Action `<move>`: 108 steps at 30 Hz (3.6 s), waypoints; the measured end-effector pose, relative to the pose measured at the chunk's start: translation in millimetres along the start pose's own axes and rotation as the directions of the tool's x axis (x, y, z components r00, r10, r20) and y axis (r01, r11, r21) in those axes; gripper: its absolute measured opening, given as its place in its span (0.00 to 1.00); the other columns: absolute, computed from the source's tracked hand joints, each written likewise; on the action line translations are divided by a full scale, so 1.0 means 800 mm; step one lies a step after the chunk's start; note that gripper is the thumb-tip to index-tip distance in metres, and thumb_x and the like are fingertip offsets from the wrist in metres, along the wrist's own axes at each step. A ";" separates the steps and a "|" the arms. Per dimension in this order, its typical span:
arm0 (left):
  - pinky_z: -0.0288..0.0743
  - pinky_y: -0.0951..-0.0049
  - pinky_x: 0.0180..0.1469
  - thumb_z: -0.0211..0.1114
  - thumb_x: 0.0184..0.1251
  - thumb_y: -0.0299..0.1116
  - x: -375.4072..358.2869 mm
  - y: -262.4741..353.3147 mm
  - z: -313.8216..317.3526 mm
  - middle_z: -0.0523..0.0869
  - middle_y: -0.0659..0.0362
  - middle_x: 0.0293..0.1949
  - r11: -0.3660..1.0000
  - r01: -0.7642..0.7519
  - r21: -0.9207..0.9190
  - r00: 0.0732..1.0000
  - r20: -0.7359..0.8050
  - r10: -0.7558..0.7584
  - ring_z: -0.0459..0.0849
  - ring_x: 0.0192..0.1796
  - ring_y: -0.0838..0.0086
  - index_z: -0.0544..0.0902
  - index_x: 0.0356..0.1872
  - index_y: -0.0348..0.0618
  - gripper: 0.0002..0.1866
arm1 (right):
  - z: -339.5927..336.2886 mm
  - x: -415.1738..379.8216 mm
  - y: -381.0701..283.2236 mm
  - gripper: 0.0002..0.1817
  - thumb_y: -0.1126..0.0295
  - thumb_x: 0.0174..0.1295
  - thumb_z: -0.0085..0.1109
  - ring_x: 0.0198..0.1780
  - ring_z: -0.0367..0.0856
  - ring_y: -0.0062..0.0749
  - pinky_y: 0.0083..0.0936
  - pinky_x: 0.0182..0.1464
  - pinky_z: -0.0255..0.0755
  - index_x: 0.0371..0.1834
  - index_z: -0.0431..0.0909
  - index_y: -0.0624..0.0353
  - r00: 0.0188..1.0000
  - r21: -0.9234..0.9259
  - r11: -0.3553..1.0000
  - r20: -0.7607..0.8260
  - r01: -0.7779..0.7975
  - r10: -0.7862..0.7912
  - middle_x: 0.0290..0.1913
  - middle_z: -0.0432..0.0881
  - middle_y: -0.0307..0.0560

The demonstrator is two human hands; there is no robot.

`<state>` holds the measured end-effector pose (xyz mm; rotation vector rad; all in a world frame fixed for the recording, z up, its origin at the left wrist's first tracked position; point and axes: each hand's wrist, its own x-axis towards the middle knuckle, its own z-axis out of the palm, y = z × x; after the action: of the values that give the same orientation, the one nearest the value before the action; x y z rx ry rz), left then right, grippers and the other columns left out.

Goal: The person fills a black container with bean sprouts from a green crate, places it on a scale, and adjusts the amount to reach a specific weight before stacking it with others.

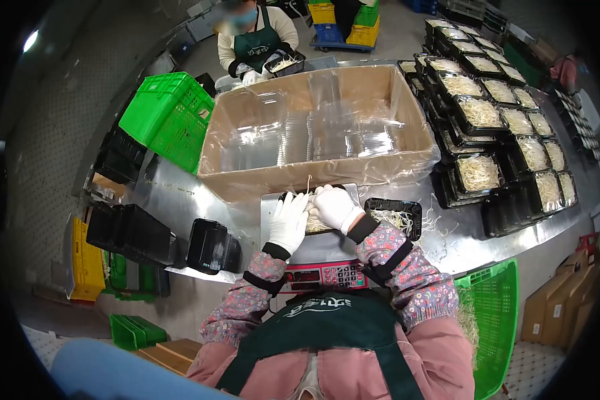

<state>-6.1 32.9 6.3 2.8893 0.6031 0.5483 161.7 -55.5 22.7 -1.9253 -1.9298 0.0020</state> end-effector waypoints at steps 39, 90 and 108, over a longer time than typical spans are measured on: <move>0.60 0.49 0.70 0.60 0.68 0.34 0.028 0.001 -0.035 0.77 0.45 0.61 0.954 -0.220 -0.206 0.975 -0.020 0.221 0.71 0.67 0.48 0.73 0.63 0.37 0.24 | -0.036 -0.021 -0.002 0.23 0.64 0.70 0.55 0.58 0.78 0.52 0.38 0.61 0.70 0.64 0.72 0.65 0.927 0.471 0.866 -0.223 -0.169 0.302 0.55 0.80 0.62; 0.68 0.54 0.59 0.64 0.62 0.45 0.025 0.024 0.008 0.77 0.48 0.56 0.981 -0.094 -0.172 0.991 0.082 0.109 0.74 0.56 0.53 0.73 0.62 0.36 0.31 | -0.011 -0.021 0.041 0.21 0.68 0.51 0.66 0.72 0.63 0.53 0.47 0.68 0.61 0.52 0.84 0.46 0.983 0.049 0.991 -0.129 -0.125 0.131 0.67 0.72 0.51; 0.66 0.52 0.61 0.65 0.62 0.47 0.021 0.022 0.012 0.76 0.52 0.58 0.978 -0.102 -0.183 0.990 0.080 0.118 0.74 0.57 0.54 0.73 0.62 0.40 0.31 | -0.070 -0.082 0.106 0.12 0.69 0.48 0.63 0.56 0.79 0.46 0.44 0.58 0.69 0.37 0.86 0.55 0.911 -0.226 0.884 -0.141 -0.410 0.386 0.49 0.85 0.47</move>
<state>17.8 23.1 6.4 2.7710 0.3622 0.4561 256.6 -130.2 30.7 -2.4152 -1.4992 -0.2196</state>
